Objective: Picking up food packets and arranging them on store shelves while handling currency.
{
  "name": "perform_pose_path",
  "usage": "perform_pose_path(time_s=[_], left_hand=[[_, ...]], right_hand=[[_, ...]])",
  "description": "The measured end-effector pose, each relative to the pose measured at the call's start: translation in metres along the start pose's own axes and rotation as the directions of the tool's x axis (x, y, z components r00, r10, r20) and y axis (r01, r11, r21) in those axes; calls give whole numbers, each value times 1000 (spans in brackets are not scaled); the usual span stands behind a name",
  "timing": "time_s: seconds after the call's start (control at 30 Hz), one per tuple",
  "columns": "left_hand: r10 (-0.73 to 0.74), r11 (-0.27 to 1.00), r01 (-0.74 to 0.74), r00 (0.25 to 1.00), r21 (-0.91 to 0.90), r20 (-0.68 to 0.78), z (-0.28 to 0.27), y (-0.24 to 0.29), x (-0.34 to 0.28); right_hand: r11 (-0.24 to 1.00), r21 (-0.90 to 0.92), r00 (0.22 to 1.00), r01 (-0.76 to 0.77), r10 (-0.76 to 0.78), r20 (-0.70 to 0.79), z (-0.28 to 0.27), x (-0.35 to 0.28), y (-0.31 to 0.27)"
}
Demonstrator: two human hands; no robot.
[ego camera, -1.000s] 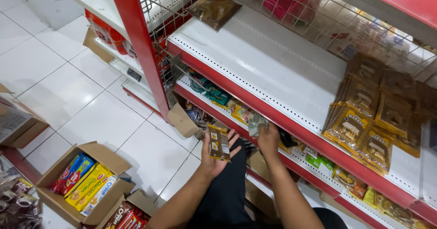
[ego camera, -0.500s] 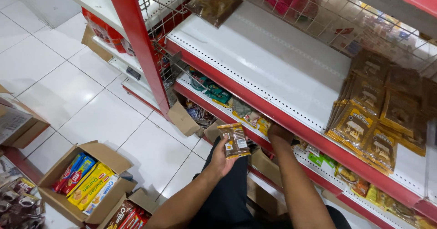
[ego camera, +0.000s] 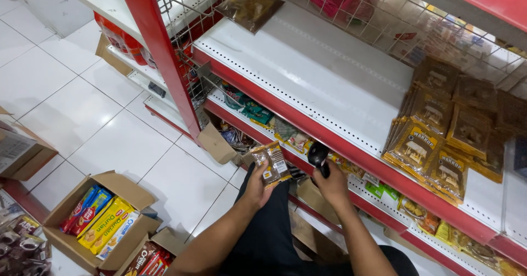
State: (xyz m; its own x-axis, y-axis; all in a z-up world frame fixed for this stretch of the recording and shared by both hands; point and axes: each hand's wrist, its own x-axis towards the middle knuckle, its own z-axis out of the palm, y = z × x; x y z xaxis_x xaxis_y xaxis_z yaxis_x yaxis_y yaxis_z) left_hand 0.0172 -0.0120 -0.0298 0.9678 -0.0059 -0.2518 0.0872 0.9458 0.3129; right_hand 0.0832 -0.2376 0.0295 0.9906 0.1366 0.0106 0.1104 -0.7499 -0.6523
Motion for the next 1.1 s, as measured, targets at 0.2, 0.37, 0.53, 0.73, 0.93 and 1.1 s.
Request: perform_pose_path(time_s=[0.2, 0.37, 0.53, 0.73, 0.93, 1.1], left_hand=[[4, 996, -1, 999, 93, -33, 0, 0, -1], [14, 993, -17, 1000, 117, 25, 7, -3, -6], [16, 991, -25, 998, 128, 68, 8, -4, -6], [52, 990, -60, 996, 128, 67, 0, -6, -6], [53, 991, -59, 997, 116, 61, -6, -19, -3], [-33, 988, 29, 999, 155, 27, 3, -24, -6]], right_hand=[[846, 385, 904, -369, 231, 360, -14, -74, -40], [801, 468, 905, -374, 206, 371, -7, -89, -43], [808, 476, 914, -349, 180, 365, -4, -83, -34], [926, 171, 897, -337, 260, 357, -22, -36, -34], [967, -246, 998, -67, 70, 2, -9, 62, 39], [917, -398, 992, -32, -21, -126, -5, 91, 25]])
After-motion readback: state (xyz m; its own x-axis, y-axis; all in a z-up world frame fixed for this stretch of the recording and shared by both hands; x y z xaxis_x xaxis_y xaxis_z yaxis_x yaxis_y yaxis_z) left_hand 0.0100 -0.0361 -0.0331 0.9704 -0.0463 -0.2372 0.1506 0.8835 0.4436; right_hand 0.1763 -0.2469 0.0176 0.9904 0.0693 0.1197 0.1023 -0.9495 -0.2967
